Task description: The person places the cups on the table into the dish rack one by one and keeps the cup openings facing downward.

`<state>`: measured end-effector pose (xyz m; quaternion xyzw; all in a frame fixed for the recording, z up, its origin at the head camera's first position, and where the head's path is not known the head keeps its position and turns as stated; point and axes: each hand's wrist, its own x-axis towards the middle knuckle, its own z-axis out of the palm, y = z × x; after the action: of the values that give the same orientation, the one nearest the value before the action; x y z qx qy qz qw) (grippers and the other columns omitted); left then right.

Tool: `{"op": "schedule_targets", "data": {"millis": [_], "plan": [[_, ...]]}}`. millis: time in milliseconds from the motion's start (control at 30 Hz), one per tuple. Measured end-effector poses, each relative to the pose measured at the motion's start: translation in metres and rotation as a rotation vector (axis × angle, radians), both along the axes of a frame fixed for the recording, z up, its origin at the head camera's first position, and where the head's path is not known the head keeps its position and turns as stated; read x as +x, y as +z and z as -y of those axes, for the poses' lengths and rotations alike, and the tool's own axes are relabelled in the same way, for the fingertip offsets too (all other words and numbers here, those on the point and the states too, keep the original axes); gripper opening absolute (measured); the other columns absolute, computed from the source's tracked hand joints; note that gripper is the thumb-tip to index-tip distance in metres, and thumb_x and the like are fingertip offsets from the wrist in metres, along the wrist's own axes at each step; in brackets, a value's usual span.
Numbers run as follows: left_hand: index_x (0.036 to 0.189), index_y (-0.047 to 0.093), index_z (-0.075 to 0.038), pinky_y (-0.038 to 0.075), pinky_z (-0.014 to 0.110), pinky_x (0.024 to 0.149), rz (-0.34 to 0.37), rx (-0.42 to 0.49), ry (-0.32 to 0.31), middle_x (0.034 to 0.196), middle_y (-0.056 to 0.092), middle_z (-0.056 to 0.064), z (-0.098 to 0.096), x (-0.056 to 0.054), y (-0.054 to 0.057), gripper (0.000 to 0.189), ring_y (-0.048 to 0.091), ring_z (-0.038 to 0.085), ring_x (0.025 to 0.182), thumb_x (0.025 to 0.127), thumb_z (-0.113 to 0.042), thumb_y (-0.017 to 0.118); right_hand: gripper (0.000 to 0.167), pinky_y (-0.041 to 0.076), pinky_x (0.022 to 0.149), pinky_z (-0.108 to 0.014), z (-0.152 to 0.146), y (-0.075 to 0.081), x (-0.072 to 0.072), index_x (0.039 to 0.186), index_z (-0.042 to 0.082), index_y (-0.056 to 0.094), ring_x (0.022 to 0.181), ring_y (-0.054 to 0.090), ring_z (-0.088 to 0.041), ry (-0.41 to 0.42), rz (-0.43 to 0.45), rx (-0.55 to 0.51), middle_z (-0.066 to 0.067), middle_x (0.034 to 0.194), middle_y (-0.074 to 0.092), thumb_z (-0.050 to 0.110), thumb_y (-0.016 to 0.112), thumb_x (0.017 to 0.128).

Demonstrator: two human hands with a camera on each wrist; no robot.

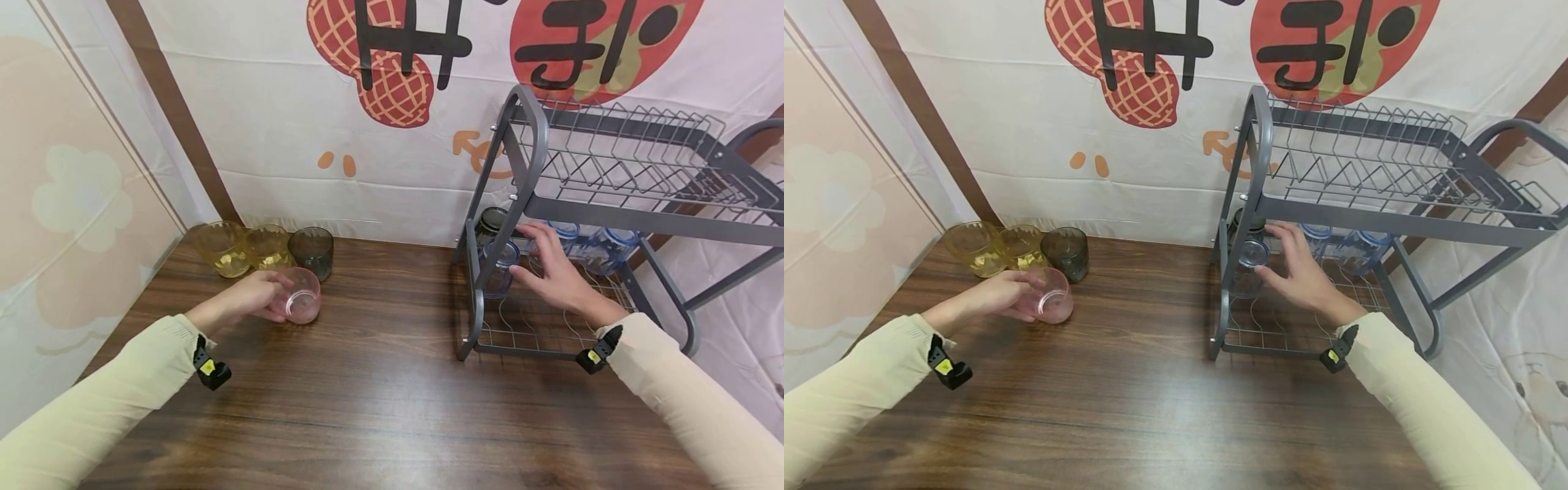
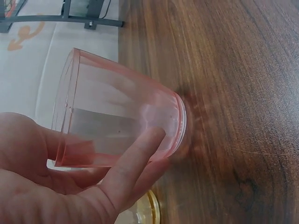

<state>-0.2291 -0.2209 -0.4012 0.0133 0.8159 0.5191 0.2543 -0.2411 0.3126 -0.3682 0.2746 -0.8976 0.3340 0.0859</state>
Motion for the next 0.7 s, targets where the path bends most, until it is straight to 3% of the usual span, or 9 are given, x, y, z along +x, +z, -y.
{"op": "schedule_targets", "data": {"millis": [167,367,600,700], "plan": [[0.14,0.035,0.023,0.064,0.036,0.073,-0.037,-0.003,-0.011,0.107,0.058,0.032,0.002,0.001,0.003,0.046,0.067,0.02,0.076,0.101,-0.001,0.032,0.064,0.04,0.102,-0.066,-0.003,0.007,0.005,0.154,-0.001,0.032,0.137,0.033,-0.044,0.003,-0.021,-0.015,-0.025,0.157,0.021,0.01,0.063,0.099],[0.14,0.034,0.023,0.064,0.037,0.075,-0.048,0.009,-0.013,0.104,0.063,0.03,0.001,0.004,0.007,0.045,0.069,0.022,0.081,0.102,0.001,0.032,0.061,0.043,0.1,-0.056,-0.006,0.016,0.013,0.154,0.001,0.033,0.135,0.036,-0.037,0.0,-0.031,-0.02,-0.022,0.157,0.023,0.008,0.059,0.1],[0.143,0.031,0.021,0.064,0.038,0.079,-0.068,0.047,-0.014,0.128,0.049,0.041,0.001,0.005,0.01,0.044,0.069,0.027,0.092,0.103,0.002,0.027,0.057,0.043,0.103,-0.024,-0.009,0.023,0.02,0.154,0.003,0.036,0.131,0.042,-0.034,0.007,-0.042,-0.029,-0.017,0.158,0.026,0.007,0.055,0.101],[0.142,0.035,0.02,0.063,0.034,0.077,-0.108,0.016,-0.022,0.136,0.044,0.042,0.0,0.007,0.014,0.043,0.067,0.029,0.097,0.104,0.002,0.029,0.056,0.042,0.103,-0.02,-0.01,0.025,0.023,0.154,0.001,0.036,0.132,0.042,-0.035,0.014,-0.036,-0.036,-0.017,0.157,0.027,0.006,0.054,0.101]]}}
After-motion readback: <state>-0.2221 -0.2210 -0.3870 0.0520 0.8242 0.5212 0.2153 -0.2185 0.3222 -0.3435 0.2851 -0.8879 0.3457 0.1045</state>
